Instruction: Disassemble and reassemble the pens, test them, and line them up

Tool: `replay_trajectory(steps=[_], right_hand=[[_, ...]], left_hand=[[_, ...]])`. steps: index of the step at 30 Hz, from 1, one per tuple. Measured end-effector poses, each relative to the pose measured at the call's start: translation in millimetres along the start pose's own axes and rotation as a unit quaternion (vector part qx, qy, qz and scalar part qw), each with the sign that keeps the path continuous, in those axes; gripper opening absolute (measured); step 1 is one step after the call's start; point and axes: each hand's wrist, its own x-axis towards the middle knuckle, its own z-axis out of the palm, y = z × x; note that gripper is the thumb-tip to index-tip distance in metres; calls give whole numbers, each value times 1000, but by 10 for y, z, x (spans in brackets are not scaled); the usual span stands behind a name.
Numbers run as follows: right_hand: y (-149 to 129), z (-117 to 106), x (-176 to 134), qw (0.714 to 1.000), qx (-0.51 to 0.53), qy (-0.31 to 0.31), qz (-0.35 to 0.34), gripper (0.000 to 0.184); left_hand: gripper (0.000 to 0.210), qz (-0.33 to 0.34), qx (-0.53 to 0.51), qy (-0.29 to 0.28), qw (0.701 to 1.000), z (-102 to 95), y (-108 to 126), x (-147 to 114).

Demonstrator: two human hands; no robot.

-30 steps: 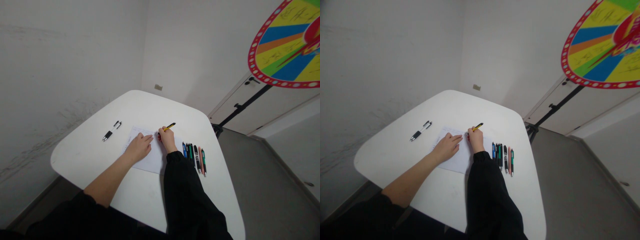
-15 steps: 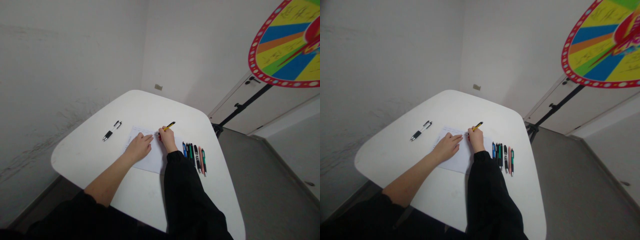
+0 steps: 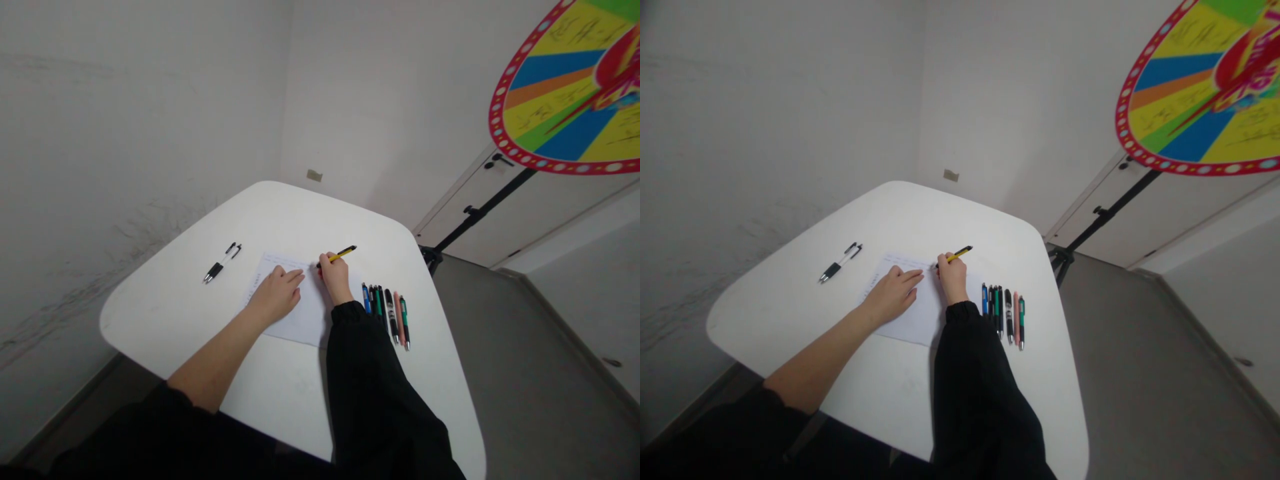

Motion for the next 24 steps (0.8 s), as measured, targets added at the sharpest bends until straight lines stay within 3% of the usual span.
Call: replay_trajectory(steps=[7,13,18,24], right_hand=[[-3,-25,-66,993,13,101,-56,31],[5,-121,-279,991,71,109,-40,26],[-79,-262,-541,986,136,84,-51,89],[-126,-406,-758,986,150,52,-44,99]], left_hand=[[39,18,4,32,999,82,-43,8],[35,27,-3,59,998,89,-68,7],[35,31,1,71,997,105,-80,12],[35,28,-10,78,996,141,-105,16]])
